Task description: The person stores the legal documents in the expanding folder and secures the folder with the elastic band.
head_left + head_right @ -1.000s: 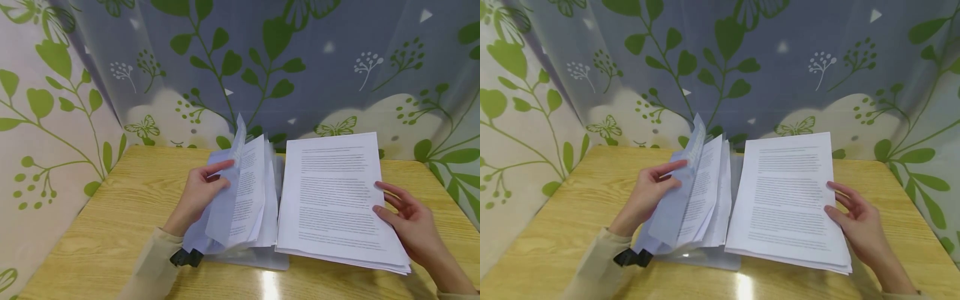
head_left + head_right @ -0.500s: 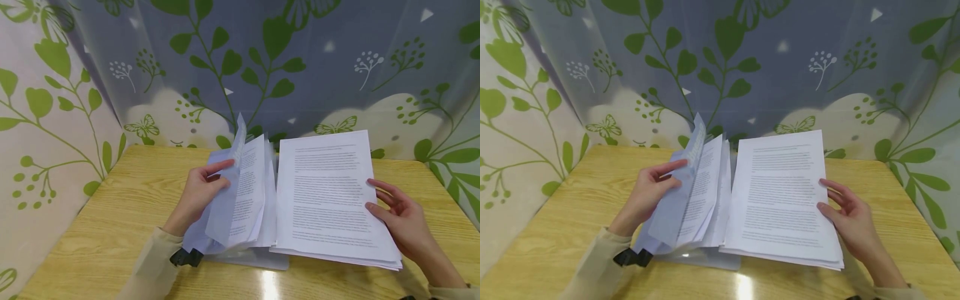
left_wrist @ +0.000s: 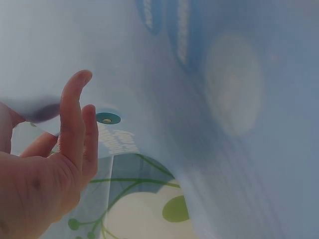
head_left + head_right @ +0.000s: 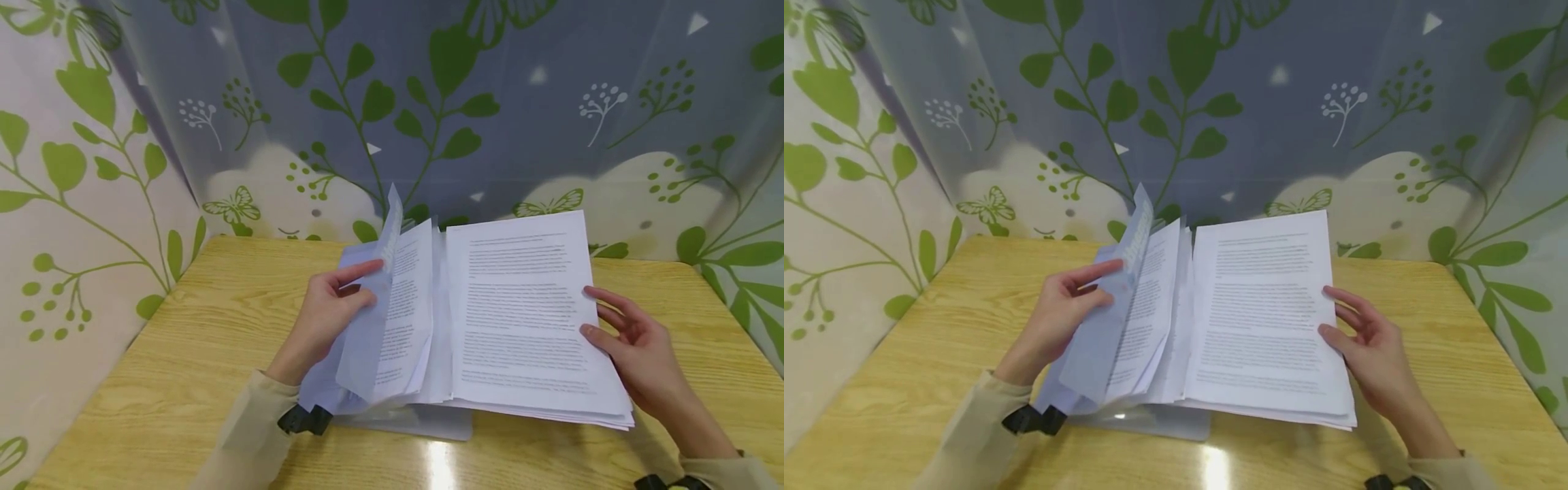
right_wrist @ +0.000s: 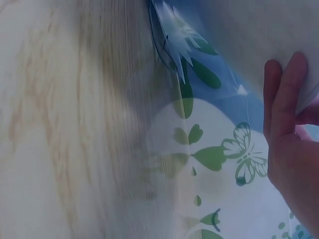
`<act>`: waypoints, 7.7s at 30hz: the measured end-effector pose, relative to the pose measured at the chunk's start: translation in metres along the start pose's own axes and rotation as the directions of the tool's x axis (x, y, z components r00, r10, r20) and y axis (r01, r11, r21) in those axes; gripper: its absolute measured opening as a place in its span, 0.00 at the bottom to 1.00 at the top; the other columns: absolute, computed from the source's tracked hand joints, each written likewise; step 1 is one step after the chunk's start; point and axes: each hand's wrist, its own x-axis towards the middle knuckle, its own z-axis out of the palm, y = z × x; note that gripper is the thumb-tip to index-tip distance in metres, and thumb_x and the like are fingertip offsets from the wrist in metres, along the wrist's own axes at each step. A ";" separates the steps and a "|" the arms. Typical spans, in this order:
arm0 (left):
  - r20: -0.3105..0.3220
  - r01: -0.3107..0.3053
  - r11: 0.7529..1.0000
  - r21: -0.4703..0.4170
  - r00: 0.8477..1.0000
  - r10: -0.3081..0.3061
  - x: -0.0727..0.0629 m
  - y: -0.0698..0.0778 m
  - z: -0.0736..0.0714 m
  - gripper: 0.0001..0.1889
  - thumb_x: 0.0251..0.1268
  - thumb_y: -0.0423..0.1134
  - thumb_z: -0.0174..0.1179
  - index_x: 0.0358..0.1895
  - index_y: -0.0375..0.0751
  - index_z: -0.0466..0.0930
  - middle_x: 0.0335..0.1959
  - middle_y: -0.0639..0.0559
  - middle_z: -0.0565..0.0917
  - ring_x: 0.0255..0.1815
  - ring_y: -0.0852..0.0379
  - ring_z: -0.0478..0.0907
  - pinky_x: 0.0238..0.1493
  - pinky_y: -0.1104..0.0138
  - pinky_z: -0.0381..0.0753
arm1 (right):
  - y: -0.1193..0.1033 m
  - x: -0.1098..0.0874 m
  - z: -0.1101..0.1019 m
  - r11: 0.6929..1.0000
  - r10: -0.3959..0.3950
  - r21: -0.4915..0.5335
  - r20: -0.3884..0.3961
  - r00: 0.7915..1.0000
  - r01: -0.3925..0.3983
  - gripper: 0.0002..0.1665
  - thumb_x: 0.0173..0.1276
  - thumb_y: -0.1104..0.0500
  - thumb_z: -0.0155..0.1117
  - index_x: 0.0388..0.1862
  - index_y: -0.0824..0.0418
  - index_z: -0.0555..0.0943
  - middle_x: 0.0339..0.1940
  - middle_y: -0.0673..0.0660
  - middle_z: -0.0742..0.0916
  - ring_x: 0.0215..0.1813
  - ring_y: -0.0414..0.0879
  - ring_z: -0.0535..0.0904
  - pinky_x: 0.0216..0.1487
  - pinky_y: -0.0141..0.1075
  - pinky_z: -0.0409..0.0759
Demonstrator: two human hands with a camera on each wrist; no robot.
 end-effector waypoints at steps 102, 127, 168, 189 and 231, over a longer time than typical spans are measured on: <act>0.007 0.019 1.000 -0.002 1.000 -0.019 0.001 0.002 0.006 0.26 0.60 0.27 0.60 0.63 0.44 0.84 0.65 0.46 0.82 0.42 0.57 0.79 0.40 0.74 0.77 | 0.011 0.033 0.081 0.993 0.100 -0.075 0.106 0.989 -0.093 0.39 0.73 0.66 0.63 0.80 0.56 0.61 0.58 0.44 0.83 0.46 0.42 0.89 0.42 0.39 0.89; 0.011 0.018 1.000 -0.014 1.000 -0.018 0.004 -0.001 0.007 0.27 0.60 0.26 0.60 0.64 0.44 0.83 0.66 0.49 0.82 0.45 0.56 0.80 0.43 0.74 0.78 | 0.014 0.037 0.098 0.983 0.140 -0.132 0.107 0.984 -0.125 0.39 0.75 0.64 0.61 0.81 0.54 0.59 0.74 0.69 0.73 0.47 0.42 0.89 0.43 0.41 0.89; 0.011 0.005 1.000 0.007 1.000 -0.005 0.003 0.000 0.007 0.26 0.62 0.27 0.60 0.65 0.43 0.82 0.67 0.48 0.81 0.47 0.53 0.80 0.44 0.74 0.79 | 0.021 0.048 0.120 0.981 0.174 -0.110 0.144 0.974 -0.159 0.39 0.74 0.65 0.61 0.81 0.53 0.59 0.74 0.68 0.74 0.47 0.42 0.88 0.43 0.41 0.89; 0.008 0.005 1.000 -0.002 1.000 -0.005 0.003 0.000 0.008 0.26 0.62 0.26 0.60 0.65 0.43 0.82 0.67 0.48 0.82 0.45 0.54 0.80 0.44 0.75 0.79 | 0.019 0.047 0.124 0.971 0.237 -0.040 0.131 0.963 -0.234 0.33 0.79 0.57 0.53 0.80 0.52 0.61 0.70 0.61 0.79 0.44 0.41 0.88 0.39 0.36 0.87; 0.012 0.003 1.000 -0.007 1.000 -0.003 0.003 0.000 0.007 0.27 0.62 0.26 0.60 0.66 0.44 0.81 0.68 0.49 0.81 0.45 0.54 0.80 0.43 0.75 0.80 | 0.022 0.049 0.129 0.977 0.208 0.008 0.204 0.957 -0.214 0.37 0.75 0.65 0.56 0.81 0.59 0.59 0.69 0.59 0.80 0.44 0.42 0.89 0.37 0.36 0.88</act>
